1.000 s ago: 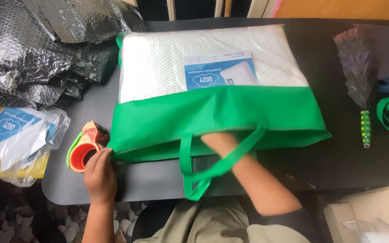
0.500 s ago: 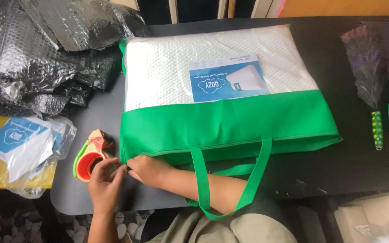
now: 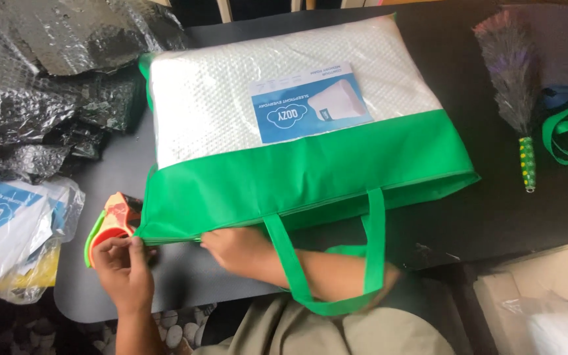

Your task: A person is packaging a large white pillow into a green reusable tote bag, including promotional inserts and dusting the final package.

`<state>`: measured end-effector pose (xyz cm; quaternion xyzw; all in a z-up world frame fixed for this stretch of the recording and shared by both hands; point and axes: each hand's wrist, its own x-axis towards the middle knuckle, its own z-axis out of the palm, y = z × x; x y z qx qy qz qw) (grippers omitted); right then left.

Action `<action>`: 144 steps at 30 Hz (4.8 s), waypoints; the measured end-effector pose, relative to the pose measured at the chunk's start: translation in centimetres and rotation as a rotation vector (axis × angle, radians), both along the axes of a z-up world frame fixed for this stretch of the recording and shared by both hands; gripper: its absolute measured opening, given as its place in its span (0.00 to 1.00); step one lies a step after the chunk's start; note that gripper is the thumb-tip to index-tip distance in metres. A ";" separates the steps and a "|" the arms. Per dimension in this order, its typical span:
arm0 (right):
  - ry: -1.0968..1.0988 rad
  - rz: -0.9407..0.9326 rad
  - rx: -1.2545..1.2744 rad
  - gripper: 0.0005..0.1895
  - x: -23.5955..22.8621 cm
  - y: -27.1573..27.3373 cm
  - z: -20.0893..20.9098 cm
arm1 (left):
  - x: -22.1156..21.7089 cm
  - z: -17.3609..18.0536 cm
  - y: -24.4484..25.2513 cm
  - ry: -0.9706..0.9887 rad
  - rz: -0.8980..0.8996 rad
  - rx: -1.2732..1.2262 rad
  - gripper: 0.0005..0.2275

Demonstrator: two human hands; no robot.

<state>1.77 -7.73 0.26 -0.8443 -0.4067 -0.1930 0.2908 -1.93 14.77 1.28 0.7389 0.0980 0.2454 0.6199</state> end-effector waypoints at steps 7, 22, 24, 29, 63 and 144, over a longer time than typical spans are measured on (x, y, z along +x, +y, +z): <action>-0.039 -0.378 0.013 0.02 -3.0 -17.1 -0.7 | 1.2 -1.1 1.3 -0.068 0.085 0.061 0.10; 0.499 -1.380 0.113 0.12 -8.9 -50.7 1.4 | 2.5 1.2 0.6 -0.175 0.282 0.983 0.12; 0.280 -1.332 0.306 0.11 -6.9 -55.1 -0.4 | 3.7 3.6 -1.3 -0.285 0.269 1.096 0.15; 0.377 -1.550 0.032 0.43 0.7 -59.4 -2.4 | 8.3 9.9 -7.0 -0.408 0.054 1.002 0.17; 0.504 -0.322 0.070 0.12 13.8 -31.9 12.7 | 23.8 -10.8 0.1 -0.487 0.250 0.433 0.22; 0.968 -0.853 0.536 0.17 7.8 -50.6 13.3 | 17.7 0.0 -8.1 -0.556 0.230 0.277 0.20</action>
